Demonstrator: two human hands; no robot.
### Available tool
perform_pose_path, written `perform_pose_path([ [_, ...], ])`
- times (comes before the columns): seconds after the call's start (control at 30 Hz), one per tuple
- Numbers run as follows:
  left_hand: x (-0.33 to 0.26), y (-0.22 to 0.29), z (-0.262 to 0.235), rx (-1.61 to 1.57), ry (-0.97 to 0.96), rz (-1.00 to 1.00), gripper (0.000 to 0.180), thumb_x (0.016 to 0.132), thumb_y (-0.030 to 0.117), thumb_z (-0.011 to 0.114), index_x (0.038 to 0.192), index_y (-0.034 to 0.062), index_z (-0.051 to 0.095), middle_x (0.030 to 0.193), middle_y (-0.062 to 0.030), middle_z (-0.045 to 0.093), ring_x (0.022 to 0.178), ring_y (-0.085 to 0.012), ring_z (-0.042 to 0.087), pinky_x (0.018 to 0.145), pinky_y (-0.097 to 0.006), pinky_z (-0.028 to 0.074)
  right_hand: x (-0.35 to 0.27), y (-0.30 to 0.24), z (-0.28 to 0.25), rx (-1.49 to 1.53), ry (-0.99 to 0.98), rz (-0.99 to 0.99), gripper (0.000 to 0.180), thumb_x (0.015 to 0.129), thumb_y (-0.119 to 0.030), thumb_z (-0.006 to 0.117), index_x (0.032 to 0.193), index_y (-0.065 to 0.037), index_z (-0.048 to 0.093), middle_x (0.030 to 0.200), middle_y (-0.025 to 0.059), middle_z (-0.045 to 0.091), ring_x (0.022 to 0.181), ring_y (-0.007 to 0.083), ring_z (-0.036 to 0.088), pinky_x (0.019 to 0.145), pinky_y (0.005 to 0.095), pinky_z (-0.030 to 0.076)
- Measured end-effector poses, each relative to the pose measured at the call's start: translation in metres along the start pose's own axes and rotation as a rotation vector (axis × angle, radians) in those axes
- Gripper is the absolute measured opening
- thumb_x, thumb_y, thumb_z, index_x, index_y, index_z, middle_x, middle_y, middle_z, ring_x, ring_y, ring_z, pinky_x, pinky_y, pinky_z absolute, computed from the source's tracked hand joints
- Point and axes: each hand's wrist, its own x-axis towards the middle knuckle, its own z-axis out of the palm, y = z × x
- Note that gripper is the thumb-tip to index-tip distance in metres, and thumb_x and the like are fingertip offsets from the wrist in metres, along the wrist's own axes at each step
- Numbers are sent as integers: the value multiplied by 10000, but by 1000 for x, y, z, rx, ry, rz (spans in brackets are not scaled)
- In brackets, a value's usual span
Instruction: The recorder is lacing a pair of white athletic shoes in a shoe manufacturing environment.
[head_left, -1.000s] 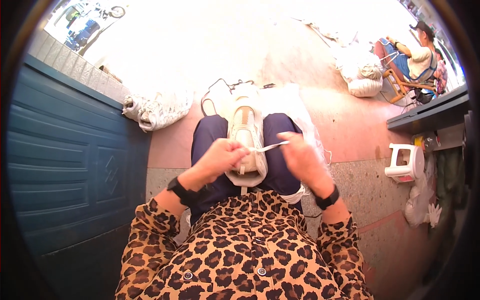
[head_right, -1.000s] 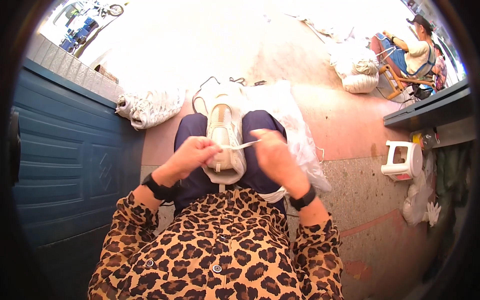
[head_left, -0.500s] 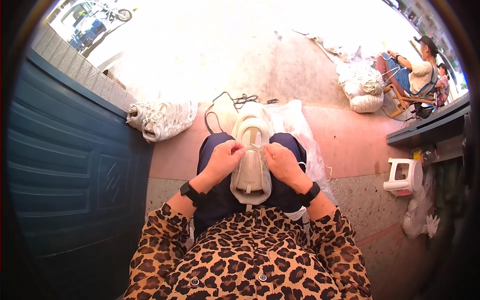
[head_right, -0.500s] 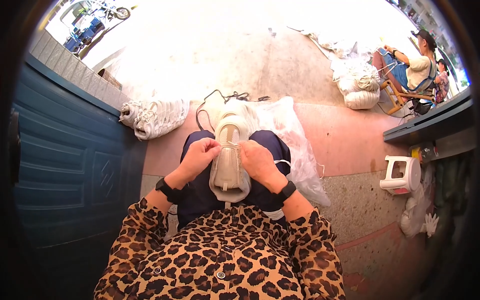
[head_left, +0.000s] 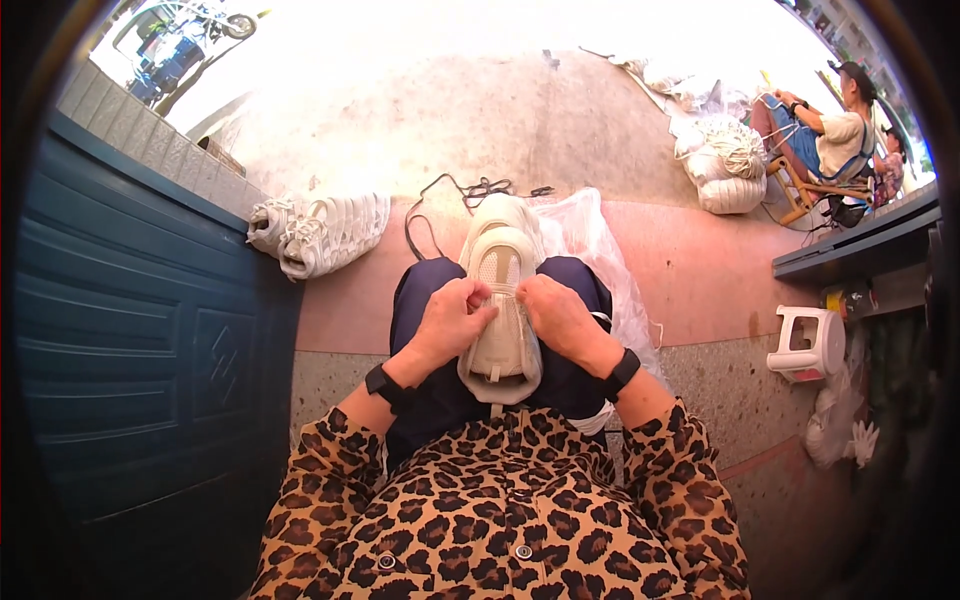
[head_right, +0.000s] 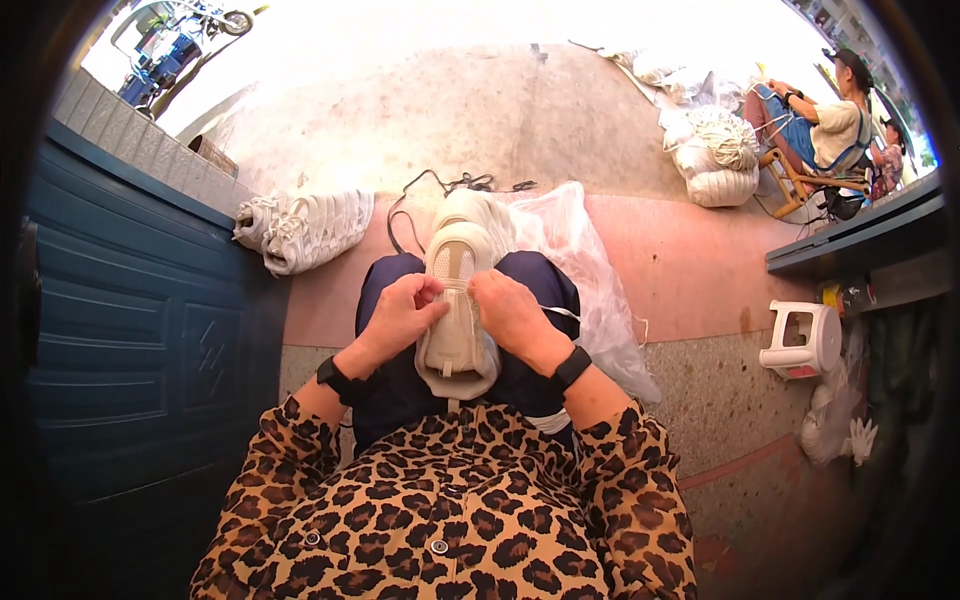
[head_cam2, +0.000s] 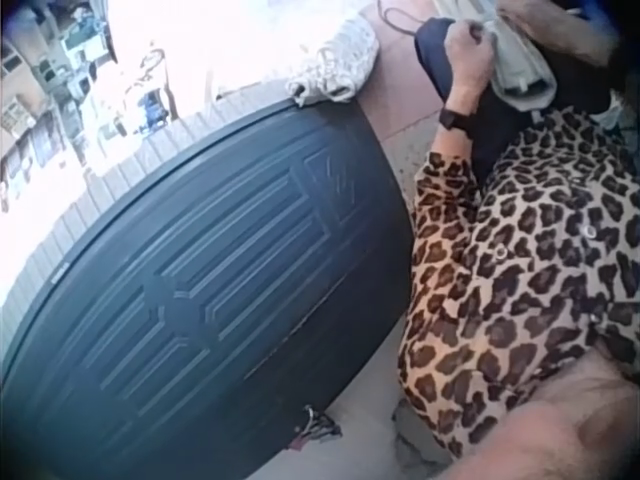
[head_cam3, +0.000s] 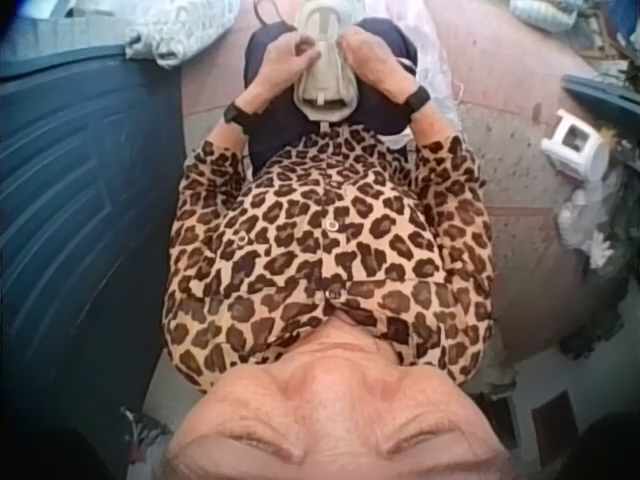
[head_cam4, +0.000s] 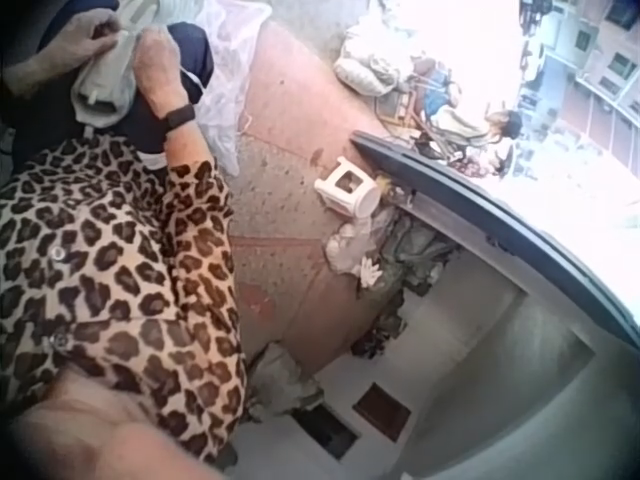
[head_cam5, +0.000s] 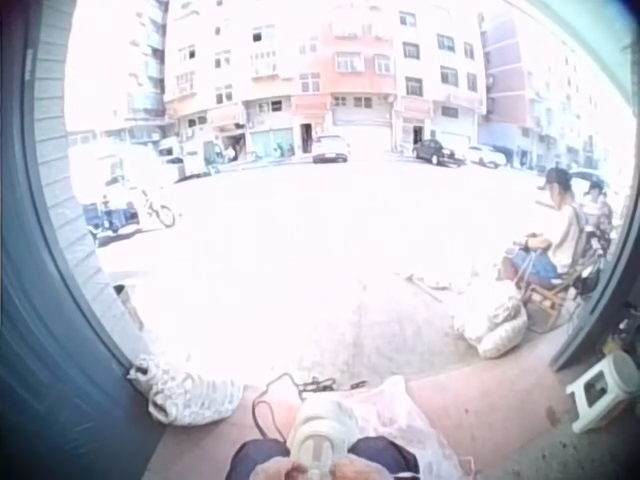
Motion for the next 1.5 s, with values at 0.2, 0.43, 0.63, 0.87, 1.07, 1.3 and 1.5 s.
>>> perform_pose_path([
  [0.2,-2,0,-1,24,1,19,253,751,116,688,942,-26,605,799,-77,605,675,-121,563,633,-253,479,5,-6,-2,-120,-35,-5,88,828,-85,497,802,-2,511,780,169,550,789,340,569,695,402,468],
  [0.43,-3,1,0,18,18,23,261,743,122,693,943,-23,608,780,-69,594,672,-120,549,631,-250,470,11,4,-1,-172,-158,-40,114,821,-111,497,804,1,505,776,176,550,786,340,575,689,415,470],
  [0.63,-2,2,-2,82,26,27,278,736,129,695,951,-25,610,780,-72,594,668,-129,553,636,-255,472,25,6,1,-78,-274,53,160,820,-137,516,806,22,525,780,199,577,756,364,580,669,408,471],
  [0.87,-6,-2,-2,14,55,60,214,790,95,634,957,-36,605,805,-111,609,708,-162,591,652,-277,476,15,10,8,406,-96,277,160,803,-144,566,827,10,603,785,203,609,760,361,586,663,388,467],
  [1.07,-3,-7,1,118,121,157,170,825,83,588,941,-41,606,816,-144,614,738,-191,606,668,-288,471,18,-6,16,229,59,210,105,796,-88,570,857,-2,559,776,192,595,762,364,578,666,400,454],
  [1.3,17,-1,-14,141,-72,71,158,787,117,641,872,-13,615,720,-108,607,655,-159,576,616,-296,466,19,-19,19,90,50,145,150,822,-72,530,965,-41,498,857,197,575,821,375,557,697,439,442],
  [1.5,28,-8,-35,584,-153,346,138,795,135,595,784,2,558,735,-152,552,724,-299,550,664,-395,443,-1,-14,4,87,116,142,281,796,-157,612,1040,-51,520,860,193,592,799,362,573,700,416,455],
])
